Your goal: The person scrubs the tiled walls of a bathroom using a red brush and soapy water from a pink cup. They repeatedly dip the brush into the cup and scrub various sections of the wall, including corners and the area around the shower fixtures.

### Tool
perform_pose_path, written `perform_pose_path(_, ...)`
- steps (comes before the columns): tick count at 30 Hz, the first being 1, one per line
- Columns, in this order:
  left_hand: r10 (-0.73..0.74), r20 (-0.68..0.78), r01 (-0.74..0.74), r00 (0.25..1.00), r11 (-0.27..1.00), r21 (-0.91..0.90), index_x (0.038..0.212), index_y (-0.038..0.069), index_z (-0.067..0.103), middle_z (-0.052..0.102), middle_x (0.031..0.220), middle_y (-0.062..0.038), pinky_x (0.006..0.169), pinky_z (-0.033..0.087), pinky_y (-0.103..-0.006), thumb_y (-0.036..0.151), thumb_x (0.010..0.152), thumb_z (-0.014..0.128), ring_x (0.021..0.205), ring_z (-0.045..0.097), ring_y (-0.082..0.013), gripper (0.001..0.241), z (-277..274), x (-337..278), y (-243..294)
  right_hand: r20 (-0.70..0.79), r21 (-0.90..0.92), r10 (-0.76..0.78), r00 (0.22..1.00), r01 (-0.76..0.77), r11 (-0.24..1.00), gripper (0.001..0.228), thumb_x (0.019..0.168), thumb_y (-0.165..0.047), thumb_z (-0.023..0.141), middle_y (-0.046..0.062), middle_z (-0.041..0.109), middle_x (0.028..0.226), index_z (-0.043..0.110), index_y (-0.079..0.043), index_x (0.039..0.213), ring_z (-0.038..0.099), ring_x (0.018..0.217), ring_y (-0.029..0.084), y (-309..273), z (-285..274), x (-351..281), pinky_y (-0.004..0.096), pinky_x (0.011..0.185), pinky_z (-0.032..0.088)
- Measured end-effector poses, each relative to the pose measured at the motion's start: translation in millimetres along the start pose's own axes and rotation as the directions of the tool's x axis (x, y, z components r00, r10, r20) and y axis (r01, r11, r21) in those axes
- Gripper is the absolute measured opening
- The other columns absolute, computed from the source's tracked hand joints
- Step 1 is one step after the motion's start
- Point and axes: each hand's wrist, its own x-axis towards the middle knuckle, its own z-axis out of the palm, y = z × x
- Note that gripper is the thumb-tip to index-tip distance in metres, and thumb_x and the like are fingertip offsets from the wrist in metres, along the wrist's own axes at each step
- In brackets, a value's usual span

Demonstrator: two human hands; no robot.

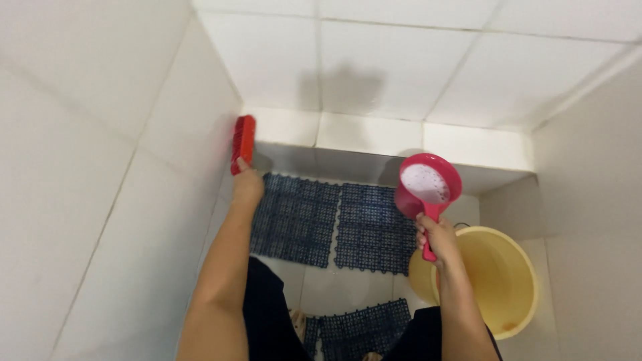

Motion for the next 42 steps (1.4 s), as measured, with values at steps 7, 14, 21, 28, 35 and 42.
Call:
perform_pose_path(7,0.092,-0.075,-0.117,0.993,0.879,-0.462,0.149,-0.003,0.036,0.064,0.122,-0.036,0.086,0.054,-0.0551,0.027,0.105,0.049,0.103,0.067,-0.0491,0.055,76,-8,114,-0.059,0.012,-0.042,0.997,0.043,0.999,0.009,0.094,-0.016,0.061,0.0,0.05,0.065,0.054,-0.01,0.091,0.046,0.044,0.012,-10,-12,-7,0.029,0.039,0.038)
perform_pose_path(14,0.446,0.399,-0.228,0.801,0.845,-0.485,0.159,0.007,0.018,0.068,0.1,-0.039,0.076,0.058,-0.0588,0.033,0.104,0.046,0.084,0.071,-0.0539,0.067,113,-113,308,-0.169,-0.19,-0.118,0.979,0.085,0.978,0.02,0.097,-0.016,0.059,0.006,0.053,0.06,0.052,-0.003,0.083,0.051,0.045,0.018,-20,-11,3,0.034,0.041,0.043)
perform_pose_path(21,0.343,0.238,-0.255,0.909,0.907,-0.335,0.149,-0.005,0.029,0.069,0.103,-0.035,0.079,0.055,-0.0586,0.026,0.103,0.046,0.092,0.069,-0.051,0.059,81,-48,212,-0.251,-0.596,-0.257,0.933,0.06,0.801,0.023,0.093,-0.017,0.058,0.014,0.061,0.058,0.059,0.003,0.081,0.061,0.046,0.025,-78,22,14,0.04,0.045,0.048)
perform_pose_path(28,0.568,0.243,-0.521,0.786,0.821,-0.235,0.129,-0.011,0.04,0.058,0.12,-0.037,0.085,0.055,-0.0486,0.013,0.095,0.051,0.092,0.068,-0.0466,0.043,209,-54,275,-0.414,-0.535,-0.228,0.881,-0.033,0.844,0.018,0.093,-0.018,0.059,0.014,0.06,0.058,0.054,-0.003,0.085,0.058,0.044,0.024,-114,-5,-11,0.04,0.042,0.045)
perform_pose_path(35,0.675,0.501,-0.453,0.542,0.736,-0.503,0.152,-0.001,0.026,0.068,0.101,-0.034,0.078,0.056,-0.053,0.026,0.098,0.05,0.086,0.072,-0.0461,0.066,121,-135,420,-0.431,0.132,-0.188,0.883,0.267,0.954,0.014,0.099,-0.013,0.058,0.0,0.052,0.064,0.051,-0.008,0.087,0.047,0.047,0.011,-76,-80,-70,0.028,0.041,0.038)
perform_pose_path(42,0.658,0.326,-0.532,0.679,0.747,-0.399,0.144,0.002,0.046,0.066,0.116,-0.033,0.09,0.052,-0.055,0.029,0.099,0.053,0.105,0.068,-0.0457,0.053,198,-78,446,-0.392,0.28,-0.082,0.916,0.204,0.938,0.015,0.099,-0.016,0.057,-0.001,0.046,0.062,0.049,-0.009,0.089,0.042,0.042,0.009,-49,-114,-129,0.023,0.037,0.033)
